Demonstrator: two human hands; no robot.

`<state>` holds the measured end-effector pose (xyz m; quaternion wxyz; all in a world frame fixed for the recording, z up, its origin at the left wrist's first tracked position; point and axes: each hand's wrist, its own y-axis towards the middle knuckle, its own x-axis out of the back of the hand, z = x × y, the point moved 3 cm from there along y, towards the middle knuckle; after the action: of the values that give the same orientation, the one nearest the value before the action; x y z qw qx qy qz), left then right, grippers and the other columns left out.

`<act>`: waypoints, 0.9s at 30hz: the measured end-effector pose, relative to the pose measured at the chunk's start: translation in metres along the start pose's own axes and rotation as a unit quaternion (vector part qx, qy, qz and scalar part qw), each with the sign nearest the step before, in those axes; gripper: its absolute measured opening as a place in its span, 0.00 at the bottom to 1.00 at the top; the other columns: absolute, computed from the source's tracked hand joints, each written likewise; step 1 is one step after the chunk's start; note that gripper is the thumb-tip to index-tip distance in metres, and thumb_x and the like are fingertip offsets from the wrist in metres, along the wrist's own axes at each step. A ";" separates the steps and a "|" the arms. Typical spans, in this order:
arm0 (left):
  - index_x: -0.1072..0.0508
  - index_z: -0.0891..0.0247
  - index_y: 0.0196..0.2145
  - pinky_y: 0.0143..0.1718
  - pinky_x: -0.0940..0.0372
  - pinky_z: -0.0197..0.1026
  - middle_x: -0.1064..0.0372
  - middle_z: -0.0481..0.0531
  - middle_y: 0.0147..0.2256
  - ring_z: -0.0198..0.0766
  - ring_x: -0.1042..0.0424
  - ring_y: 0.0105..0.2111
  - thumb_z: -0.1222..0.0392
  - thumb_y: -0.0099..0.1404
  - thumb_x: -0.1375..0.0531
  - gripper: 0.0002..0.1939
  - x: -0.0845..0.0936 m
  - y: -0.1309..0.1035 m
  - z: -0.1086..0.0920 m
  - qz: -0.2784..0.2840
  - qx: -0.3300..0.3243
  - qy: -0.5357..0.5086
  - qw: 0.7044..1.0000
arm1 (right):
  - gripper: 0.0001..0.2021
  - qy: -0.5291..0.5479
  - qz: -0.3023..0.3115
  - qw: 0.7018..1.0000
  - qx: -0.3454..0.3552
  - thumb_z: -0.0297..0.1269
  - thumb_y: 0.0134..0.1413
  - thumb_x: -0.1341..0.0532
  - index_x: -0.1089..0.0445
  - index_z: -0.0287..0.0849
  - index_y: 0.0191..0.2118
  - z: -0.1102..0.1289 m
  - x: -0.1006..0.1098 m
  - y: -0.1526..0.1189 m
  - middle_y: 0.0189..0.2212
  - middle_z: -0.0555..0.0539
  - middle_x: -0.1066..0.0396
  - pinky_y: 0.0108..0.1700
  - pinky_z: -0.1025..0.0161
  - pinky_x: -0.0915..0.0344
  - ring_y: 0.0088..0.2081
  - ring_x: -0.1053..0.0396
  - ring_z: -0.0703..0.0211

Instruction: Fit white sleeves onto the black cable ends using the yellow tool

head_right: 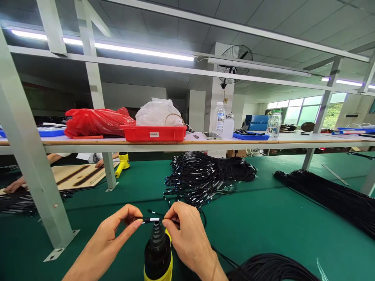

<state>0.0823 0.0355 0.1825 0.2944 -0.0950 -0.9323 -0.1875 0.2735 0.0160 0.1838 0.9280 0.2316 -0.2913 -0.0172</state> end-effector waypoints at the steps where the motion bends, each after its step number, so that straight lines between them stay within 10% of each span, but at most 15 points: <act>1: 0.36 0.58 0.32 0.32 0.43 0.36 0.39 0.44 0.29 0.38 0.39 0.31 0.43 0.69 0.50 0.17 0.000 0.000 0.001 -0.003 0.001 0.002 1.000 | 0.07 -0.001 0.004 1.000 -0.001 0.28 0.57 0.41 0.32 0.42 0.29 0.000 -0.001 0.000 0.26 0.53 0.31 0.32 0.67 0.46 0.29 0.37 0.63; 27: 0.44 0.58 0.21 0.24 0.49 0.36 0.46 0.43 0.21 0.36 0.45 0.23 0.42 0.71 0.55 0.24 -0.006 -0.002 0.008 -0.029 -0.004 0.038 0.999 | 0.21 -0.076 0.050 0.996 -0.002 0.37 0.68 0.52 0.37 0.42 0.22 0.003 -0.007 -0.002 0.21 0.54 0.32 0.30 0.65 0.52 0.25 0.40 0.64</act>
<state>0.0823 0.0362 0.1728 0.3240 -0.0625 -0.9218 -0.2034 0.2663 0.0145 0.1812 0.9032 0.2126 -0.3726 0.0111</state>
